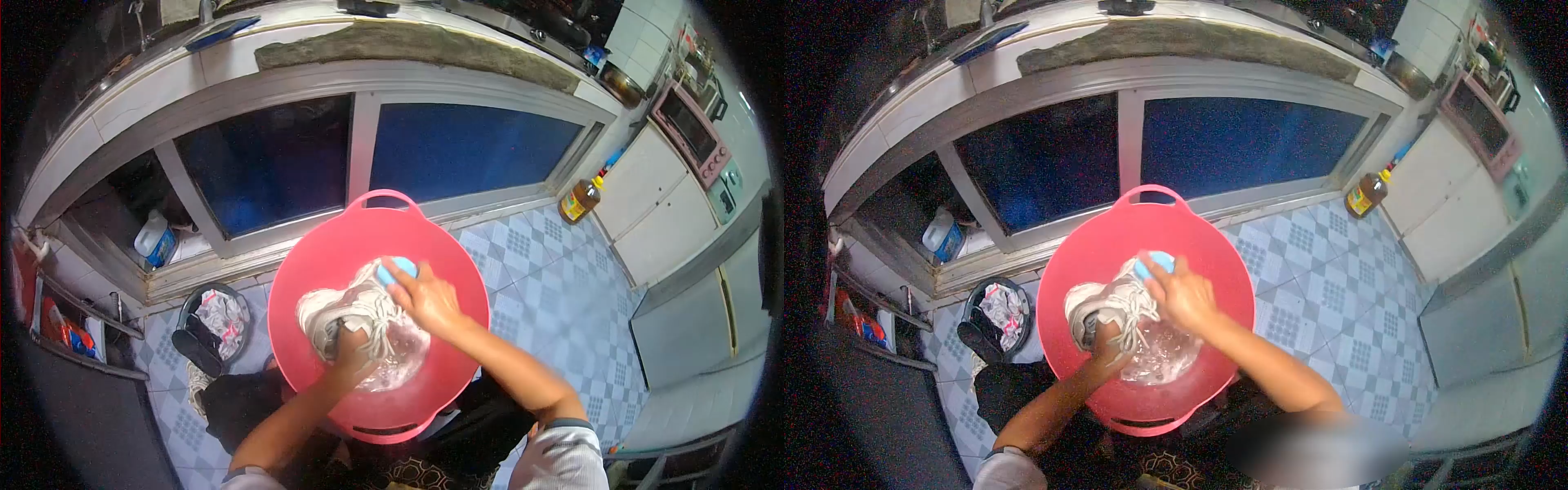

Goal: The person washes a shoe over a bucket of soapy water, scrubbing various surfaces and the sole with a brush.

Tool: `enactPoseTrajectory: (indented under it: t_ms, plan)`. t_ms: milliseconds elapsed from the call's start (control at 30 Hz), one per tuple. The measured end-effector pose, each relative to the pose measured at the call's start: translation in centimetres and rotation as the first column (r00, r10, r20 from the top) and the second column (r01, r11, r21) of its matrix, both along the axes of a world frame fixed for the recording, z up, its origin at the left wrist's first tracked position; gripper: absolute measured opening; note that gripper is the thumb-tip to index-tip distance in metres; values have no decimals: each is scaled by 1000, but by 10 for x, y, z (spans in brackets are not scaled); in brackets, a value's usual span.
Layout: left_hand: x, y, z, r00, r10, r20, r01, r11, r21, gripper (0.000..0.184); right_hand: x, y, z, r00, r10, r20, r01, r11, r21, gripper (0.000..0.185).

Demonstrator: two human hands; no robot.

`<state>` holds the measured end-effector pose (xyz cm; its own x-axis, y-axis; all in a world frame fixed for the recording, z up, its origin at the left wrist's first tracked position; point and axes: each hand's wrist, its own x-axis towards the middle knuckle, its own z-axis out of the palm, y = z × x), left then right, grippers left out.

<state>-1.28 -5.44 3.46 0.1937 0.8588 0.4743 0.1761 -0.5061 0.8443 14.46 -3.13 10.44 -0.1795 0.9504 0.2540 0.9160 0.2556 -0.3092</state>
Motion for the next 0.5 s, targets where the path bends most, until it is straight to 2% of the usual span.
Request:
enactPoseTrajectory:
  t_ms: [33, 67, 100, 133, 167, 200, 233, 267, 300, 333, 367, 400, 433, 500]
  plan:
    - [4, 3, -21, 991, -102, 82, 116, 976, -182, 31, 8, 11, 6, 993, -45, 113, 47, 999, -15, 45]
    - [4, 2, -39, 967, -187, 174, 239, 903, -356, 33, 19, 22, -8, 987, -83, 141, 66, 991, 116, 45]
    - [0, -1, -49, 966, -196, 168, 245, 901, -357, 33, 26, 28, -8, 969, -180, 172, 164, 981, 103, 44]
    - [-8, -4, -58, 965, -201, -168, 150, 950, -273, 34, 35, 30, -5, 963, -242, 120, 244, 970, -1, 44]
    - [-17, -2, -64, 863, -149, -483, 85, 985, -151, 38, 43, 31, -2, 950, -303, 73, 309, 945, -104, 45]
    - [-22, 6, -69, 863, -140, -486, 79, 986, -145, 38, 50, 35, -5, 952, -297, 70, 303, 948, -98, 45]
    - [-25, 11, -74, 936, -211, -281, 138, 957, -257, 38, 57, 38, -14, 931, -276, -240, 267, 961, -70, 49]
    - [-27, 13, -80, 964, -258, -56, 223, 909, -352, 37, 64, 40, -24, 819, -228, -526, 245, 969, -38, 53]
    - [-25, 16, -84, 944, -279, 175, 328, 848, -417, 37, 69, 42, -30, 820, -230, -524, 248, 968, -37, 53]
    - [-23, 12, -88, 781, -111, 614, 496, 708, -503, 36, 74, 46, -35, 655, -273, -705, 203, 962, -184, 56]
    - [-21, 10, -90, 697, -33, 716, 549, 667, -504, 36, 77, 47, -37, 446, -333, -831, 118, 942, -314, 59]
    - [-20, 9, -89, 734, -60, 676, 533, 669, -519, 36, 56, 27, 3, 327, -432, -841, 81, 899, -431, 60]
    - [-21, 8, -86, 766, -88, 636, 513, 680, -524, 36, 57, 23, 11, 324, -431, -842, 82, 899, -430, 60]
    - [-22, 4, -77, 848, -183, 498, 464, 711, -529, 36, 66, 17, 18, 107, -596, -796, -299, 744, -597, 56]
